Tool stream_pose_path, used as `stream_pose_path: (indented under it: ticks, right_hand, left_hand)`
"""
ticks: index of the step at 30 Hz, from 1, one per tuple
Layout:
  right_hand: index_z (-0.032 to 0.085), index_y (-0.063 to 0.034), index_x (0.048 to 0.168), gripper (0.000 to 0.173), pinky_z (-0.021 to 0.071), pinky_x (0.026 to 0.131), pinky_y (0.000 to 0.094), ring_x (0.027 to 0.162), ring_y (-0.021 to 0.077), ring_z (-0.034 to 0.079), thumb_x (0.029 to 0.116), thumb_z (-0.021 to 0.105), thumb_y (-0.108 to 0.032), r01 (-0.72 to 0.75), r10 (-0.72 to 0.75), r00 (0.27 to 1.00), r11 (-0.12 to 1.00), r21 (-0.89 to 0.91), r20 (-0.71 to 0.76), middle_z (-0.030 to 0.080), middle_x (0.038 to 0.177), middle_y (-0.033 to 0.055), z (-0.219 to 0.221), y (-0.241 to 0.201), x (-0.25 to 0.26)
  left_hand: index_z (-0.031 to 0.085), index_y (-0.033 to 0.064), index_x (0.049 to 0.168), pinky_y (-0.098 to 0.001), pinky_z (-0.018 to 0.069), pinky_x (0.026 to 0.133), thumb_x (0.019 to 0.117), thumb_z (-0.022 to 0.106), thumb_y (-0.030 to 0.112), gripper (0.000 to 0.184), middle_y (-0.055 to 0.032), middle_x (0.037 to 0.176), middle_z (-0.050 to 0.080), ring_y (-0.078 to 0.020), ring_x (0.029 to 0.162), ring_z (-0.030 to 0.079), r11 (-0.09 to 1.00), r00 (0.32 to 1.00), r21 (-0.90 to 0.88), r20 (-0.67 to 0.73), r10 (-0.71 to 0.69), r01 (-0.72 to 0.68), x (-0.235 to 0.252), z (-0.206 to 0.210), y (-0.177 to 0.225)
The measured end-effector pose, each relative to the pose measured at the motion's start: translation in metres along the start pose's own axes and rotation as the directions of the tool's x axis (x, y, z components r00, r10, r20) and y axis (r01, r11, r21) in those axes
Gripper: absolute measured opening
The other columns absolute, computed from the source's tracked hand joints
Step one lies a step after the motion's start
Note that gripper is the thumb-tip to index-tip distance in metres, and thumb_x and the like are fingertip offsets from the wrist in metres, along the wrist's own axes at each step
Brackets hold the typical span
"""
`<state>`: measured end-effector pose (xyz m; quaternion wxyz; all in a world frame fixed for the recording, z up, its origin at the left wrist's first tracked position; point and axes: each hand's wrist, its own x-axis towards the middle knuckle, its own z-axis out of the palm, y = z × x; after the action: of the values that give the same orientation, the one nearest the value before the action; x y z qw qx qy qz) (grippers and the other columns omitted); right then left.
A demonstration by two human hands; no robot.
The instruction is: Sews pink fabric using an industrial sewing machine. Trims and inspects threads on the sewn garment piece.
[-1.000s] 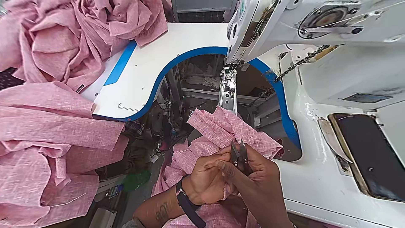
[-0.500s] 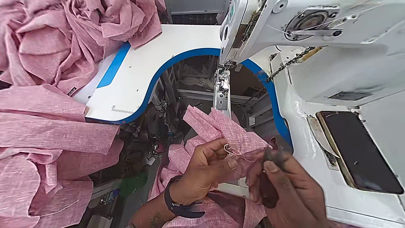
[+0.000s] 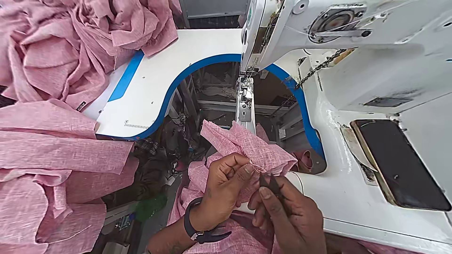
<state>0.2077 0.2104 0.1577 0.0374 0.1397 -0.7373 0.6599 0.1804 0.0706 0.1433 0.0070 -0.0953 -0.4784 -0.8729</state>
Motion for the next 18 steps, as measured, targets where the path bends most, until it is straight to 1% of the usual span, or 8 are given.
stream_pose_path:
  ticks: [2, 4, 9, 12, 18]
  right_hand:
    - [0.059, -0.005, 0.099, 0.025, 0.0499, 0.045, 0.0109, 0.052, -0.0055, 0.058, 0.1084, 0.049, -0.026, 0.021, -0.022, 0.999, 0.999, -0.04, -0.025, 0.064, 0.068, -0.0053, 0.0054, 0.0052, -0.0008]
    - [0.059, -0.0059, 0.098, 0.025, 0.0497, 0.045, 0.0106, 0.051, -0.006, 0.058, 0.1085, 0.048, -0.026, 0.023, -0.025, 0.999, 0.998, -0.058, -0.045, 0.063, 0.067, -0.0061, 0.0074, 0.0066, -0.0004]
    - [0.059, -0.0053, 0.099, 0.024, 0.0494, 0.044, 0.0108, 0.05, -0.0057, 0.057, 0.1083, 0.048, -0.025, 0.028, -0.033, 0.998, 0.997, -0.078, -0.058, 0.063, 0.067, -0.0056, 0.0077, 0.0091, -0.0006]
    - [0.058, -0.0056, 0.099, 0.026, 0.0492, 0.044, 0.011, 0.05, -0.0056, 0.057, 0.1089, 0.047, -0.026, 0.036, -0.042, 0.997, 0.996, -0.085, -0.06, 0.062, 0.067, -0.0056, 0.0076, 0.0104, -0.0009]
    - [0.059, -0.0056, 0.1, 0.026, 0.0495, 0.044, 0.011, 0.05, -0.0056, 0.057, 0.1088, 0.047, -0.027, 0.03, -0.037, 0.997, 0.994, -0.102, -0.068, 0.063, 0.068, -0.0056, 0.0078, 0.0109, -0.0019]
  left_hand:
    - [0.069, 0.0064, 0.098, -0.0146, 0.0525, 0.066, 0.1032, 0.057, 0.009, 0.013, 0.0074, 0.082, 0.069, 0.0037, 0.073, 0.063, 1.0, 1.0, -0.022, 0.012, 0.003, -0.003, -0.0011, 0.0011, -0.0001]
    - [0.069, 0.0062, 0.098, -0.0147, 0.0523, 0.064, 0.1032, 0.057, 0.009, 0.013, 0.0066, 0.081, 0.068, 0.0031, 0.07, 0.063, 0.999, 1.0, -0.033, 0.016, 0.001, -0.001, -0.0023, 0.0015, -0.0008]
    - [0.069, 0.0062, 0.097, -0.0158, 0.0535, 0.064, 0.1029, 0.058, 0.009, 0.012, 0.0062, 0.08, 0.068, 0.0021, 0.07, 0.063, 0.999, 1.0, -0.036, 0.008, 0.014, -0.014, -0.003, 0.0016, -0.0023]
    - [0.069, 0.0062, 0.097, -0.0171, 0.0546, 0.07, 0.1026, 0.058, 0.009, 0.012, 0.0062, 0.082, 0.069, 0.0013, 0.075, 0.065, 0.999, 1.0, -0.035, -0.002, 0.017, -0.017, -0.003, 0.002, -0.0022]
    - [0.069, 0.0061, 0.097, -0.0171, 0.0542, 0.069, 0.1027, 0.058, 0.008, 0.013, 0.0059, 0.081, 0.068, 0.0015, 0.074, 0.064, 0.998, 1.0, -0.054, -0.001, 0.013, -0.013, -0.0028, 0.0023, -0.0031]
